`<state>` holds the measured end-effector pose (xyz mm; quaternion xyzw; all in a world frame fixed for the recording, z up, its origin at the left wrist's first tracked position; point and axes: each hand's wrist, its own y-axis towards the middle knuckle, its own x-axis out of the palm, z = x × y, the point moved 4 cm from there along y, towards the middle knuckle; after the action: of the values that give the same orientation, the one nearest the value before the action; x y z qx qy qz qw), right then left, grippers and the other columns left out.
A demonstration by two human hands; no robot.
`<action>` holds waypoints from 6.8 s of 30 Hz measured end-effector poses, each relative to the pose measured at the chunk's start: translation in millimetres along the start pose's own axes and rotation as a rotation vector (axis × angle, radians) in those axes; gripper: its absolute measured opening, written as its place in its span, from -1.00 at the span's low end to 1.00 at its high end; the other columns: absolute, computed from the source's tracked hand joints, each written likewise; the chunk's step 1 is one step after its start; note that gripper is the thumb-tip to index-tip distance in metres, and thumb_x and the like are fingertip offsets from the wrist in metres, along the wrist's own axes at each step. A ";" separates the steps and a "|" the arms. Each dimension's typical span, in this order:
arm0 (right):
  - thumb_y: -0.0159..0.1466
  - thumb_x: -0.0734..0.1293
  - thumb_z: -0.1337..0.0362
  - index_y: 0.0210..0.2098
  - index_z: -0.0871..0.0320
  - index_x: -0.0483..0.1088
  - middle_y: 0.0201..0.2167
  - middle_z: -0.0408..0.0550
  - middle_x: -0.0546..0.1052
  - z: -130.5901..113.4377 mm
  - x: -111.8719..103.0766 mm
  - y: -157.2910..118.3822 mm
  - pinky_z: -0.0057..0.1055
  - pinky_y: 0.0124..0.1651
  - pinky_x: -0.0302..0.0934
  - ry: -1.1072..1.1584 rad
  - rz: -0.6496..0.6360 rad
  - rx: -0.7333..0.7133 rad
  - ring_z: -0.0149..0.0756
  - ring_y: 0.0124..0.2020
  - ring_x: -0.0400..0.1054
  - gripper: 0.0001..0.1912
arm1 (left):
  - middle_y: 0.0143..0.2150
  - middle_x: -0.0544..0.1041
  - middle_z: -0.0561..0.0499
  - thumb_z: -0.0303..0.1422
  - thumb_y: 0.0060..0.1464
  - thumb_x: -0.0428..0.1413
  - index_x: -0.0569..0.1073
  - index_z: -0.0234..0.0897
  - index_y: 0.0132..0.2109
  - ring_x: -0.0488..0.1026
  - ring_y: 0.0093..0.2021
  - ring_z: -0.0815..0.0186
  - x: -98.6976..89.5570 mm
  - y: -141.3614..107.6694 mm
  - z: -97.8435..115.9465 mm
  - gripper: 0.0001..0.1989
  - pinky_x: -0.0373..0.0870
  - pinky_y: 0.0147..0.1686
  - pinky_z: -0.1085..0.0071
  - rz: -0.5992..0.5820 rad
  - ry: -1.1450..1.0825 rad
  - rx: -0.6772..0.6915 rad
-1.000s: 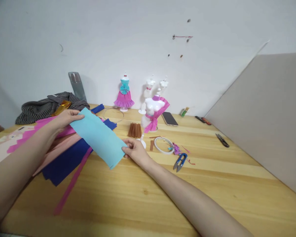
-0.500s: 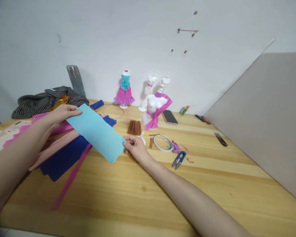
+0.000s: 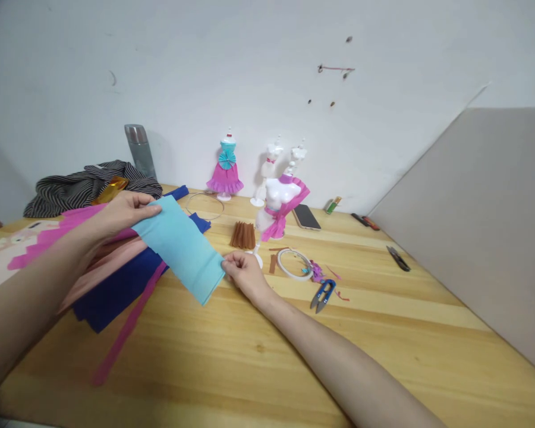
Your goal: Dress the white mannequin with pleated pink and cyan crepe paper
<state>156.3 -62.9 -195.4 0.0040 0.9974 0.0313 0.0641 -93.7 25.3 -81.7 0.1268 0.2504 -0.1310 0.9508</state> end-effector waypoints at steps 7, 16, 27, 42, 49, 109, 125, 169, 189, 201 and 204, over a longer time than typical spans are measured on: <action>0.09 0.38 0.27 0.28 -0.04 0.00 0.19 0.12 0.26 -28.1 7.7 -17.4 -0.36 -0.28 0.29 -0.067 -0.057 -0.228 -0.24 -0.15 0.40 -0.18 | -0.49 0.36 0.06 -0.29 0.14 0.01 0.52 -0.20 -0.31 0.31 -0.41 0.33 -3.6 -70.1 77.2 -0.80 0.15 -0.38 0.40 0.627 0.521 0.630; 0.11 0.38 0.32 0.34 -0.09 -0.15 0.33 0.04 0.00 -29.5 13.1 -26.4 -0.25 -0.12 0.31 -0.182 -0.072 -0.354 -0.12 0.04 0.27 -0.08 | -0.54 0.35 0.02 -0.56 0.15 -0.13 0.41 -0.27 -0.46 0.22 -0.51 0.34 103.0 -81.7 48.1 -0.69 0.08 -0.52 0.38 -0.035 0.937 1.058; 0.19 0.23 0.43 -0.18 0.08 0.46 0.20 0.08 0.27 -36.2 7.0 -26.5 -0.30 -0.29 0.28 -0.371 -0.020 -0.521 -0.27 -0.24 0.38 -0.74 | -0.36 0.46 -0.01 -0.41 0.19 0.02 0.52 -0.27 -0.29 0.34 -0.31 0.33 97.2 -73.8 12.5 -0.82 0.26 -0.33 0.44 -0.017 0.488 0.791; 0.05 0.29 0.48 -0.29 0.17 0.46 -0.45 -0.11 0.44 -21.4 26.3 -31.8 -0.48 -0.47 0.12 -0.492 -0.250 -0.507 -0.42 -0.54 0.23 -0.77 | -0.36 0.48 -0.01 -0.40 0.20 -0.07 0.46 -0.28 -0.35 0.40 -0.27 0.27 115.0 -93.7 -7.5 -0.75 0.26 -0.30 0.39 -0.321 0.647 0.541; 0.09 0.29 0.48 -0.48 0.19 0.41 -0.51 -0.13 0.41 -23.5 25.0 -31.8 -0.50 -0.44 0.10 -0.612 -0.402 -0.561 -0.43 -0.52 0.25 -0.89 | -0.47 0.39 0.06 -0.42 0.02 -0.01 0.29 -0.30 -0.51 0.32 -0.39 0.34 119.6 -93.6 -19.3 -0.84 0.13 -0.40 0.45 -0.491 0.539 0.270; 0.20 0.32 0.28 -0.60 0.18 0.19 -0.58 -0.19 0.30 -26.7 38.1 -41.5 -0.47 -0.46 -0.16 -0.833 -0.454 -0.303 -0.47 -0.55 0.10 -0.71 | -0.63 0.28 0.11 -0.38 -0.02 -0.01 0.34 -0.30 -0.54 0.17 -0.57 0.42 119.4 -98.1 -13.7 -0.82 -0.05 -0.52 0.46 -0.517 0.521 0.114; 0.16 0.29 0.32 -0.60 0.17 0.17 -0.63 -0.24 0.21 -26.0 35.9 -37.3 -0.48 -0.48 -0.16 -0.732 -0.486 -0.248 -0.48 -0.58 0.03 -0.74 | -0.64 0.31 0.12 -0.40 -0.05 0.00 0.35 -0.31 -0.54 0.20 -0.57 0.43 118.5 -96.2 -13.2 -0.85 -0.03 -0.53 0.47 -0.516 0.497 0.068; 0.11 0.32 0.49 -0.51 0.16 0.20 -0.55 -0.25 0.26 -24.7 35.1 -39.0 -0.54 -0.43 -0.04 -0.671 -0.543 -0.397 -0.47 -0.52 0.13 -0.80 | -0.44 0.47 -0.01 -0.42 0.03 -0.06 0.36 -0.25 -0.25 0.40 -0.41 0.20 114.6 -112.8 -5.1 -0.86 0.01 -0.50 0.38 -0.615 0.805 0.201; 0.21 0.23 0.52 -0.34 0.20 0.40 -0.36 -0.07 0.39 -31.2 36.4 -45.0 -0.47 -0.32 0.18 -0.665 -0.721 -0.520 -0.38 -0.37 0.30 -0.84 | -0.33 0.46 0.01 -0.52 0.05 -0.03 0.38 -0.25 -0.25 0.41 -0.31 0.25 113.1 -113.9 -0.4 -0.85 0.16 -0.37 0.40 -0.719 0.770 0.300; 0.22 0.31 0.43 -0.32 0.18 0.35 -0.36 -0.09 0.40 -29.8 38.6 -45.9 -0.44 -0.29 0.19 -0.733 -0.704 -0.482 -0.34 -0.34 0.33 -0.95 | -0.27 0.42 0.02 -0.29 0.08 0.08 0.39 -0.27 -0.26 0.40 -0.23 0.23 113.9 -113.7 3.0 -0.86 0.25 -0.28 0.38 -0.697 0.720 0.280; 0.24 0.28 0.41 -0.36 0.18 0.34 -0.40 -0.10 0.37 -28.9 38.3 -44.4 -0.45 -0.32 0.17 -0.701 -0.689 -0.501 -0.36 -0.39 0.29 -0.95 | -0.30 0.42 0.02 -0.32 0.08 0.05 0.38 -0.26 -0.28 0.40 -0.26 0.23 115.3 -113.5 0.4 -0.90 0.25 -0.31 0.38 -0.675 0.743 0.312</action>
<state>114.5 -108.5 -174.4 -0.3277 0.8221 0.2418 0.3978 -32.1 -102.2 -160.0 0.2173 0.5751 -0.4119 0.6726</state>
